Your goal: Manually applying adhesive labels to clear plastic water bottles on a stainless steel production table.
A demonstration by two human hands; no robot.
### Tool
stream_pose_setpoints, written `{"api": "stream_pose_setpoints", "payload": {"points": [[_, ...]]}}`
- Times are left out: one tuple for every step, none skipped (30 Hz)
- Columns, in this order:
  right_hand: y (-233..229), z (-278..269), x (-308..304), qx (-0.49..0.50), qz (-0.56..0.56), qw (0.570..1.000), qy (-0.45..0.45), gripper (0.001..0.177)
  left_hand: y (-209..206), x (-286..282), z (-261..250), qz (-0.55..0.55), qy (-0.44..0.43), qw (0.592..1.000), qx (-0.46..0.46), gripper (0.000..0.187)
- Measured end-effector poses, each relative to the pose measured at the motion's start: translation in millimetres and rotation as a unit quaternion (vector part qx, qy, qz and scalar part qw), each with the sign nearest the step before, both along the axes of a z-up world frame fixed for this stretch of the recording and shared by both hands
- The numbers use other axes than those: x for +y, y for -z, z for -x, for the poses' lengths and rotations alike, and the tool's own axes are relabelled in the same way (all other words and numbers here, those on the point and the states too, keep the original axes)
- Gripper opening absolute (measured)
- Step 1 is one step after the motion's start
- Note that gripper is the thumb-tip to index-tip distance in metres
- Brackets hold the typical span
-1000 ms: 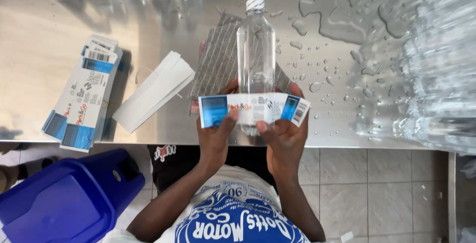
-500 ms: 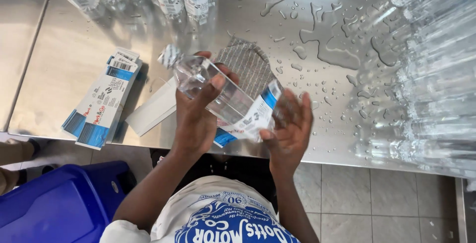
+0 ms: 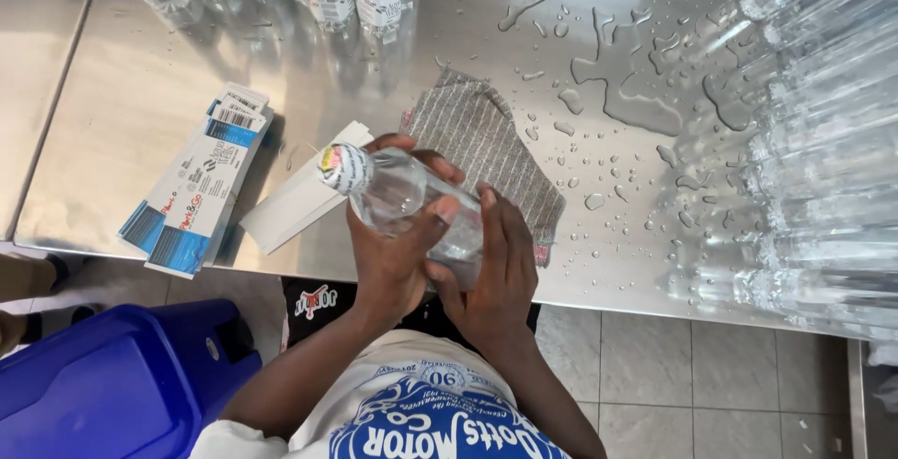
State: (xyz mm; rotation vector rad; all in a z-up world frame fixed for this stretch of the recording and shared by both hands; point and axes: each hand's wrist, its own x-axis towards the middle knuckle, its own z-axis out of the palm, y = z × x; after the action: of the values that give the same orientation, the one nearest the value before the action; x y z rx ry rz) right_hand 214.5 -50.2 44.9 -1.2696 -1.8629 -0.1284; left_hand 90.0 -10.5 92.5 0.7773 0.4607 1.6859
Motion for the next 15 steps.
{"api": "stream_pose_setpoints", "payload": {"points": [[0.3, -1.6, 5.2, -0.001, 0.005, 1.0, -0.004, 0.075, -1.1, 0.3, 0.1, 0.002, 0.02, 1.0, -0.017, 0.054], [0.2, -5.0, 8.4, -0.002, 0.004, 1.0, -0.003, 0.075, -1.6, 0.9, 1.0, 0.001, 0.021, 1.0, -0.017, 0.054], [0.6, -8.2, 11.8, 0.009, 0.034, 0.999, -0.027, 0.079, -1.6, 1.6, 2.0, 0.001, 0.028, 1.0, 0.0, 0.053], [0.9, -12.2, 12.4, 0.019, 0.069, 0.996, -0.053, 0.082, -1.1, -0.5, 2.6, 0.006, 0.032, 0.999, 0.016, 0.052], [-2.9, -16.8, 14.6, 0.017, 0.072, 0.996, -0.054, 0.082, -1.8, 1.1, 3.8, 0.009, 0.031, 0.999, 0.014, 0.052], [-6.5, -21.6, 15.6, 0.027, 0.135, 0.987, -0.085, 0.087, -2.3, 1.7, 4.7, 0.011, 0.028, 0.999, 0.03, 0.054], [-10.2, -26.3, 16.8, 0.036, 0.196, 0.973, -0.116, 0.092, -2.8, 2.4, 5.7, 0.012, 0.025, 0.999, 0.046, 0.056], [-15.8, -30.6, 16.4, 0.035, 0.197, 0.973, -0.116, 0.092, -3.1, 2.8, 8.0, 0.013, 0.025, 0.999, 0.045, 0.056], [-21.8, -34.8, 16.1, 0.095, 0.297, 0.941, -0.129, 0.102, -3.8, 3.3, 10.4, 0.025, 0.042, 0.998, 0.027, 0.056], [-27.8, -38.7, 16.9, 0.154, 0.392, 0.896, -0.142, 0.113, -4.8, 5.0, 13.0, 0.036, 0.059, 0.998, 0.009, 0.057], [-27.7, -42.4, 15.6, 0.153, 0.391, 0.896, -0.142, 0.113, -5.0, 7.2, 15.4, 0.035, 0.059, 0.998, 0.008, 0.057], [-27.8, -46.6, 13.2, 0.197, 0.399, 0.875, -0.193, 0.107, -4.9, 7.5, 17.4, 0.049, 0.078, 0.996, 0.016, 0.058], [-27.7, -50.6, 10.7, 0.24, 0.405, 0.848, -0.242, 0.101, -4.7, 7.8, 19.5, 0.063, 0.097, 0.993, 0.023, 0.059], [-23.5, -59.8, 9.0, 0.238, 0.408, 0.847, -0.245, 0.101, -3.1, 10.0, 22.4, 0.064, 0.094, 0.993, 0.022, 0.059], [-19.5, -69.0, 7.2, 0.216, 0.43, 0.839, -0.253, 0.096, -1.5, 12.2, 25.3, 0.049, 0.127, 0.989, 0.058, 0.061]]}}
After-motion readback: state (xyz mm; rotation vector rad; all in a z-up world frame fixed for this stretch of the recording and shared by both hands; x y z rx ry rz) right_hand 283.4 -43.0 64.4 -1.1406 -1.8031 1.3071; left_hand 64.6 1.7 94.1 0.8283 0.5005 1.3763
